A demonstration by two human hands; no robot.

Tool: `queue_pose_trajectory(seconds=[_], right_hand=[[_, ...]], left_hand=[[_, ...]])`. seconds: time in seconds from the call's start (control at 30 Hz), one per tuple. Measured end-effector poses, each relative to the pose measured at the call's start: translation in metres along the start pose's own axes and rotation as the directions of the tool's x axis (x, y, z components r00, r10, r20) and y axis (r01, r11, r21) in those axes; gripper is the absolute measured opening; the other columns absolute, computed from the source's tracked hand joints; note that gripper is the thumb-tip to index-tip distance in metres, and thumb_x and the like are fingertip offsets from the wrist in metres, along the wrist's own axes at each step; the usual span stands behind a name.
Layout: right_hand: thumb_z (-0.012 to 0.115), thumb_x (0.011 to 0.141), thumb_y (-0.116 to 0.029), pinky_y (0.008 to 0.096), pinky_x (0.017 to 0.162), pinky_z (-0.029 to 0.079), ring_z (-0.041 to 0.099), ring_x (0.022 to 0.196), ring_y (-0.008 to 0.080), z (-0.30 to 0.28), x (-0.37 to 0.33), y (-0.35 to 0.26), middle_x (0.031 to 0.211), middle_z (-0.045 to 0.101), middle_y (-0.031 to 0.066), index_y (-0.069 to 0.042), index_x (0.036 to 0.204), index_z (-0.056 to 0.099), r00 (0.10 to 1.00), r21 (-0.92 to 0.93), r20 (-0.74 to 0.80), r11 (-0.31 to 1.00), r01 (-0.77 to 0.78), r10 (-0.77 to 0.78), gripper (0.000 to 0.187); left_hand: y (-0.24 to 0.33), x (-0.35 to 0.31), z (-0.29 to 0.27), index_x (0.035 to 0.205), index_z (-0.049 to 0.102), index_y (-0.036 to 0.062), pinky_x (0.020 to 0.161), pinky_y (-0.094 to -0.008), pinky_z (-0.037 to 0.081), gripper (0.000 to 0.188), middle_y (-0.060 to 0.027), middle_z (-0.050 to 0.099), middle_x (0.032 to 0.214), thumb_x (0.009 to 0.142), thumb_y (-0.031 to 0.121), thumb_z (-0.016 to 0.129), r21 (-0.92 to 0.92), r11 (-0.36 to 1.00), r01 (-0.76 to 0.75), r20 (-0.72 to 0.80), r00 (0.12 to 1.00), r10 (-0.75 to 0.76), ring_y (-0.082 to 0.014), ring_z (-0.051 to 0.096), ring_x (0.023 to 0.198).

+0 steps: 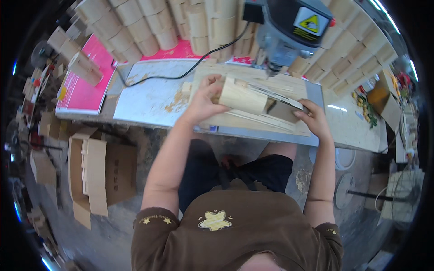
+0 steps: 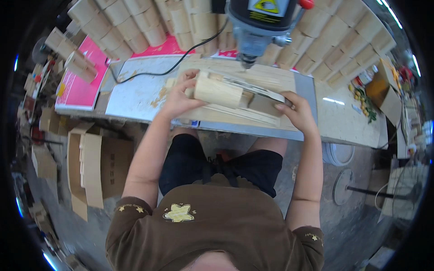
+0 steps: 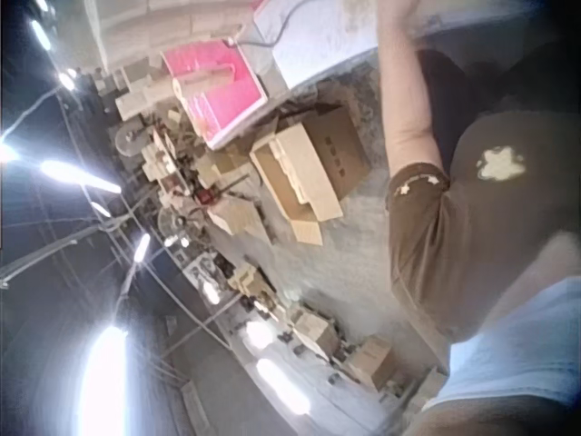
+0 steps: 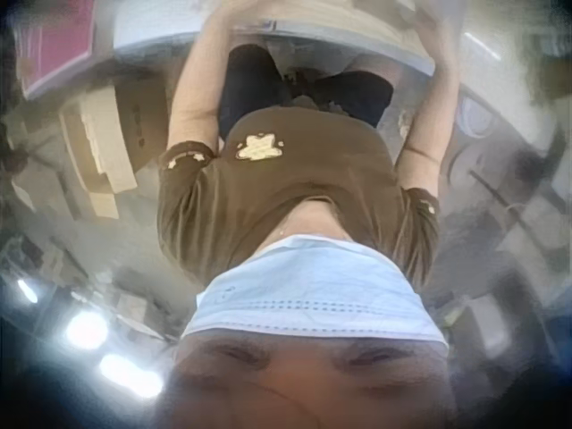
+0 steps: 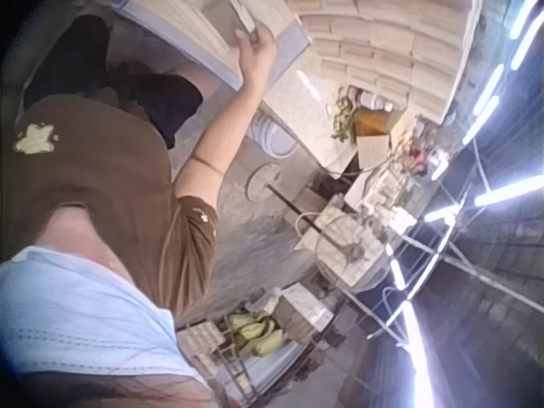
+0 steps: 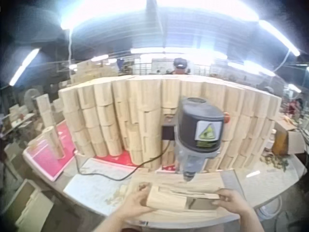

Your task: Operating a vertical drill press to machine holes into cylindrical wooden furniture components.

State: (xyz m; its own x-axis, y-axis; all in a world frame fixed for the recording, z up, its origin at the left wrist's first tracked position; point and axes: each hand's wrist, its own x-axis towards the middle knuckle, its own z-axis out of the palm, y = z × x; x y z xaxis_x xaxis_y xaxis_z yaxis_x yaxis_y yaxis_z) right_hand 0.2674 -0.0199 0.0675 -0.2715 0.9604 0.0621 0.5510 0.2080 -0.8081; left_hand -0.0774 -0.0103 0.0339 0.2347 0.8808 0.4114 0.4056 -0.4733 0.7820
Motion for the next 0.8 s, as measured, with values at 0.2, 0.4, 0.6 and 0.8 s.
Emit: queue_pose_trajectory(seconds=[0.2, 0.4, 0.6, 0.8], right_hand=[[0.065, 0.074, -0.005, 0.0246, 0.072, 0.043, 0.053, 0.081, 0.0109, 0.023, -0.033, 0.0, 0.086, 0.058, 0.0012, 0.0, 0.097, 0.06, 0.996, 0.295, 0.008, 0.952, -0.086, 0.087, 0.025], [0.065, 0.071, -0.002, 0.023, 0.074, 0.04, 0.051, 0.082, 0.0094, 0.045, -0.029, 0.026, 0.088, 0.055, 0.0003, -0.004, 0.099, 0.055, 0.997, 0.616, -0.073, 0.787, 0.024, 0.026, 0.03], [0.069, 0.066, -0.005, 0.0239, 0.073, 0.042, 0.052, 0.081, 0.0102, 0.05, -0.025, 0.04, 0.087, 0.056, 0.0012, -0.005, 0.099, 0.054, 0.993, 0.612, -0.112, 0.79, 0.034, 0.044, 0.036], [0.071, 0.062, -0.008, 0.0246, 0.065, 0.046, 0.055, 0.073, 0.0115, 0.052, -0.029, 0.032, 0.082, 0.059, 0.0019, -0.003, 0.097, 0.054, 0.983, 0.525, -0.093, 0.847, -0.087, 0.158, 0.039]], left_hand=[[-0.007, -0.037, -0.153, 0.098, 0.059, 0.004, 0.088, -0.034, 0.044, 0.044, -0.0094, 0.047, 0.121, 0.057, 0.005, 0.076, -0.464, 0.833, 0.3, -0.056, 0.929, -0.366, -0.0199, 0.051, 0.11], [-0.028, -0.066, -0.215, 0.083, 0.06, -0.0006, 0.086, -0.034, 0.045, 0.041, -0.0154, 0.052, 0.103, 0.048, 0.017, 0.075, 0.377, 0.802, 0.463, -0.442, 0.851, -0.283, -0.0299, 0.054, 0.095], [-0.082, -0.094, -0.181, 0.105, 0.055, 0.0038, 0.09, -0.0373, 0.043, 0.055, -0.0191, 0.041, 0.117, 0.053, 0.009, 0.071, 0.423, 0.833, 0.357, -0.621, 0.783, -0.02, -0.0351, 0.049, 0.104], [-0.095, -0.121, -0.16, 0.114, 0.048, 0.0004, 0.087, -0.0368, 0.044, 0.067, -0.0175, 0.043, 0.117, 0.055, 0.014, 0.077, 0.01, 0.865, 0.502, -0.713, 0.61, -0.346, -0.0338, 0.049, 0.105]])
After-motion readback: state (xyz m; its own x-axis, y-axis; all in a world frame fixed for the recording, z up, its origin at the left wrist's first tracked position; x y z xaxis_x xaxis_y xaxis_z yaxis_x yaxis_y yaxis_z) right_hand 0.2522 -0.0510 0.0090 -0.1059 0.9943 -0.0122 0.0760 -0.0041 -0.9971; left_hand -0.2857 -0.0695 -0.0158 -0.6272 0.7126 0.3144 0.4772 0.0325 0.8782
